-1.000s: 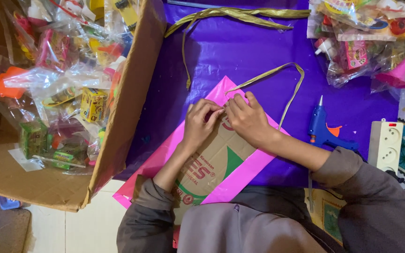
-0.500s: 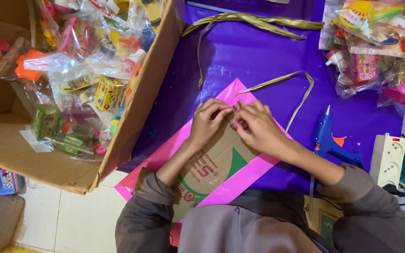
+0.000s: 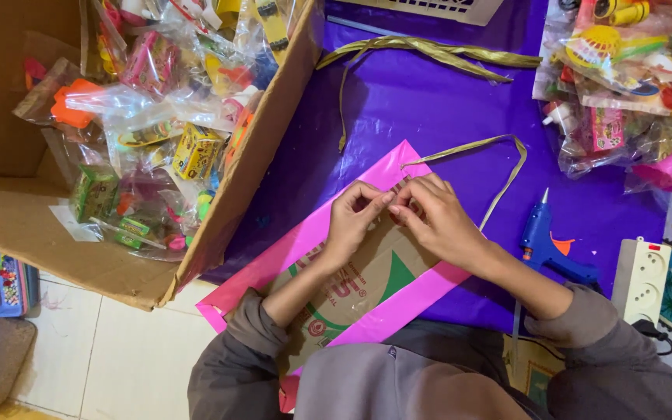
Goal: The person folds a gold ribbon into a loop and uses a hot glue gun to attach it to the top corners of a pink cardboard bag. They press the ribbon into place and lift the bag to inspect the attached handles.
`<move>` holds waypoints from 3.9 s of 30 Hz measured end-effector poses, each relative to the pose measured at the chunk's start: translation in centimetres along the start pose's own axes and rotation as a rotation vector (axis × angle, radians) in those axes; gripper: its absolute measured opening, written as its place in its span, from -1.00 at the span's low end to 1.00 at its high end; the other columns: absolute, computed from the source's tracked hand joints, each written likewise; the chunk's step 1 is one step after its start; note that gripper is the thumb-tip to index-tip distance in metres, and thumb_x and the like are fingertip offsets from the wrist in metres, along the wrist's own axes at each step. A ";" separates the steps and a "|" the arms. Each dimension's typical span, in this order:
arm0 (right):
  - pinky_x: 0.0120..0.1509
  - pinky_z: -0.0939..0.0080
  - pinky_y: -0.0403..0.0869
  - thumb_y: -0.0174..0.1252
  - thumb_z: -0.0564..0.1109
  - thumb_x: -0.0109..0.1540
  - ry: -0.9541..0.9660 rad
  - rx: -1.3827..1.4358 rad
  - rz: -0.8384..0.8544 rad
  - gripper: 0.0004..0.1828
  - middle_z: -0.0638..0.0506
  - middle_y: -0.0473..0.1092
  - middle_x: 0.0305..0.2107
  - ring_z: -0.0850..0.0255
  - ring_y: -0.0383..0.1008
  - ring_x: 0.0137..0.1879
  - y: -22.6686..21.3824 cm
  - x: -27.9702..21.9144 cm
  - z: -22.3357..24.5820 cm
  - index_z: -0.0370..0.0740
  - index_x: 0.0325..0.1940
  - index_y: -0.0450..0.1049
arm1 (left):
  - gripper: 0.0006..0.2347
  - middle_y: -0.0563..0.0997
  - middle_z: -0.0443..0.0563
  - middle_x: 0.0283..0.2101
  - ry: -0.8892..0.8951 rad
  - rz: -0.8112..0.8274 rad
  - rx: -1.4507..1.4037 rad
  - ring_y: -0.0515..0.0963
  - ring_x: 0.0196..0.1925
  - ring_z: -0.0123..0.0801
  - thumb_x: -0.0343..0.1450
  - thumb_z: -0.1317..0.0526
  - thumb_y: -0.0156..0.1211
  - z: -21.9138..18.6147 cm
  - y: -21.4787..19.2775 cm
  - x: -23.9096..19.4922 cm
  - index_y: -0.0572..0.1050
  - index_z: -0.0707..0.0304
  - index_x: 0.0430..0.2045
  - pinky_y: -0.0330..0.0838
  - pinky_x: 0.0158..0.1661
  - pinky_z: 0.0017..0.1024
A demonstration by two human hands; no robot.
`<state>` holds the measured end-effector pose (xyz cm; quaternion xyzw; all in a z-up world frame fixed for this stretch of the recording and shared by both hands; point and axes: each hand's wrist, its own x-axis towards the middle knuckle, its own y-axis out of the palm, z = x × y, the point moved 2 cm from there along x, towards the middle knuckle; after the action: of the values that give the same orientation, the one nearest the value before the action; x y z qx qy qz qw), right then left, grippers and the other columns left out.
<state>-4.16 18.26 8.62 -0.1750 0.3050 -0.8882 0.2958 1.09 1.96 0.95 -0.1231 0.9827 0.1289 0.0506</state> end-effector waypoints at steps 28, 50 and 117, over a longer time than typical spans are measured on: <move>0.08 0.09 0.39 0.33 -0.30 0.13 -0.056 0.223 -0.253 -0.91 0.00 0.52 -0.32 0.04 0.46 -0.09 1.0 -0.7 1.0 -0.18 -0.36 0.56 | -0.80 0.46 -0.02 -0.10 -0.016 0.002 -0.075 0.35 0.03 -0.51 0.51 0.13 0.23 -5.7 2.3 -4.2 0.64 0.22 -0.11 0.29 0.04 -0.51; -0.29 0.30 0.41 0.14 -0.22 0.33 0.076 0.495 -0.090 -0.86 0.06 0.35 -0.68 0.37 0.28 -0.44 -0.8 -2.2 5.5 -0.19 -0.23 0.62 | -0.81 0.57 0.08 -0.12 0.186 0.028 0.164 0.53 -0.06 -0.32 0.55 0.20 0.13 -5.7 1.3 -4.8 0.59 0.19 -0.03 0.40 -0.05 -0.40; -0.28 0.26 0.48 0.25 -0.24 0.29 0.477 0.025 -0.255 -0.92 0.01 0.55 -0.61 0.20 0.55 -0.46 -7.4 -9.6 -2.6 -0.12 -0.21 0.64 | -0.56 0.41 0.14 -0.12 -0.025 0.031 1.133 0.47 0.00 0.14 0.23 0.04 0.53 2.2 -3.0 4.4 0.40 0.19 -0.20 0.27 -0.01 0.04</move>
<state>-1.24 30.18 10.20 0.0060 0.3305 -0.9381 0.1036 -2.26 -1.29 -2.46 -0.0608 0.8993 -0.4167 0.1184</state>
